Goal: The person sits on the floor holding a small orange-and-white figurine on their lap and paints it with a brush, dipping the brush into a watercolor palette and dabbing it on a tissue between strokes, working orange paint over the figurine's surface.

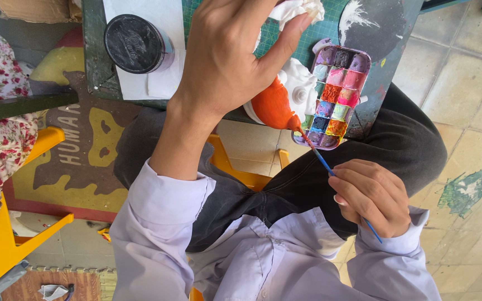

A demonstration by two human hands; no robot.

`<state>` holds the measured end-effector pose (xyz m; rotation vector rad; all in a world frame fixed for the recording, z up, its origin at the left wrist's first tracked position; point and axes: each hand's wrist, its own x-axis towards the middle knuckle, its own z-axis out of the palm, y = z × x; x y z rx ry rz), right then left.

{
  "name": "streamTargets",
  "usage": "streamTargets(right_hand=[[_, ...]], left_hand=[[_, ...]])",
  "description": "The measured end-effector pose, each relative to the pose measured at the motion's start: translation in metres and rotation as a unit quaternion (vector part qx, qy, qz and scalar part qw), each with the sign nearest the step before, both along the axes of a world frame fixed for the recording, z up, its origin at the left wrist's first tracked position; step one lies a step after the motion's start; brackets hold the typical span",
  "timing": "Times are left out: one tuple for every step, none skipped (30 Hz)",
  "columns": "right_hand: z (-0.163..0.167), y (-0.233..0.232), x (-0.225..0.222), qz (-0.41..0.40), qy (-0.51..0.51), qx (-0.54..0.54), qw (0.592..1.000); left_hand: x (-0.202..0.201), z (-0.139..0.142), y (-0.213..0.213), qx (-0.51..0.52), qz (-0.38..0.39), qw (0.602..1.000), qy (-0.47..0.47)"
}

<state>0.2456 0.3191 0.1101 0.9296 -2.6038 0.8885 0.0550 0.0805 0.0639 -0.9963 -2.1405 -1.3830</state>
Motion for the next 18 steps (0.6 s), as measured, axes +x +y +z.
streamTargets(right_hand=[[-0.0002, 0.0001, -0.0004, -0.005, -0.007, 0.001, 1.000], [0.0001, 0.0002, -0.0003, 0.002, -0.004, 0.005, 1.000], [-0.0002, 0.0000, -0.0008, 0.009, -0.001, 0.008, 1.000], [-0.0004, 0.0000, -0.0016, 0.016, 0.002, 0.012, 1.000], [0.0000, -0.0008, -0.0012, 0.011, 0.004, -0.002, 1.000], [0.0000, -0.0014, -0.0016, 0.006, 0.006, -0.015, 1.000], [0.0005, -0.0019, -0.0013, 0.000, 0.008, -0.029, 1.000], [0.0008, -0.0024, -0.0013, -0.004, 0.000, -0.020, 1.000], [0.0011, -0.0024, -0.0014, -0.008, -0.008, -0.012, 1.000], [0.0016, -0.0024, -0.0012, -0.012, -0.015, -0.003, 1.000], [0.0006, -0.0023, -0.0019, -0.003, -0.007, -0.002, 1.000], [0.0000, -0.0017, -0.0025, 0.007, 0.002, 0.000, 1.000], [-0.0007, -0.0014, -0.0025, 0.017, 0.009, 0.001, 1.000], [-0.0015, -0.0009, -0.0027, 0.012, 0.009, -0.012, 1.000], [-0.0015, -0.0003, -0.0022, 0.007, 0.009, -0.025, 1.000], [-0.0019, -0.0001, -0.0017, 0.002, 0.008, -0.038, 0.999], [-0.0022, 0.0009, -0.0022, 0.008, 0.010, -0.026, 1.000], [-0.0026, 0.0011, -0.0022, 0.015, 0.011, -0.015, 1.000]], left_hand=[[0.0000, 0.0001, -0.0002, 0.001, -0.003, 1.000, -0.002], [0.0004, 0.0002, 0.0000, 0.001, -0.004, 1.000, -0.002], [0.0004, 0.0005, 0.0000, 0.001, -0.004, 1.000, -0.001], [0.0000, 0.0006, -0.0002, 0.001, -0.004, 1.000, 0.000], [-0.0001, 0.0006, -0.0006, 0.000, -0.003, 1.000, 0.001], [-0.0004, 0.0006, -0.0012, -0.001, -0.003, 1.000, 0.001], [-0.0003, 0.0007, -0.0012, -0.002, -0.004, 1.000, 0.001], [-0.0002, 0.0007, -0.0013, -0.004, -0.005, 1.000, 0.001], [0.0002, 0.0007, -0.0015, -0.005, -0.006, 1.000, 0.000], [0.0005, 0.0007, -0.0015, -0.006, -0.007, 1.000, 0.001], [0.0010, 0.0010, -0.0018, -0.006, -0.008, 1.000, -0.001], [0.0020, 0.0013, -0.0024, -0.005, -0.008, 1.000, -0.003], [0.0024, 0.0015, -0.0033, -0.007, -0.008, 1.000, -0.003], [0.0028, 0.0015, -0.0042, -0.008, -0.008, 1.000, -0.002], [0.0027, 0.0016, -0.0049, -0.010, -0.008, 1.000, 0.001], [0.0031, 0.0015, -0.0051, -0.014, -0.008, 1.000, 0.001], [0.0034, 0.0015, -0.0053, -0.017, -0.008, 1.000, 0.001], [0.0040, 0.0015, -0.0056, -0.021, -0.007, 1.000, -0.001]])
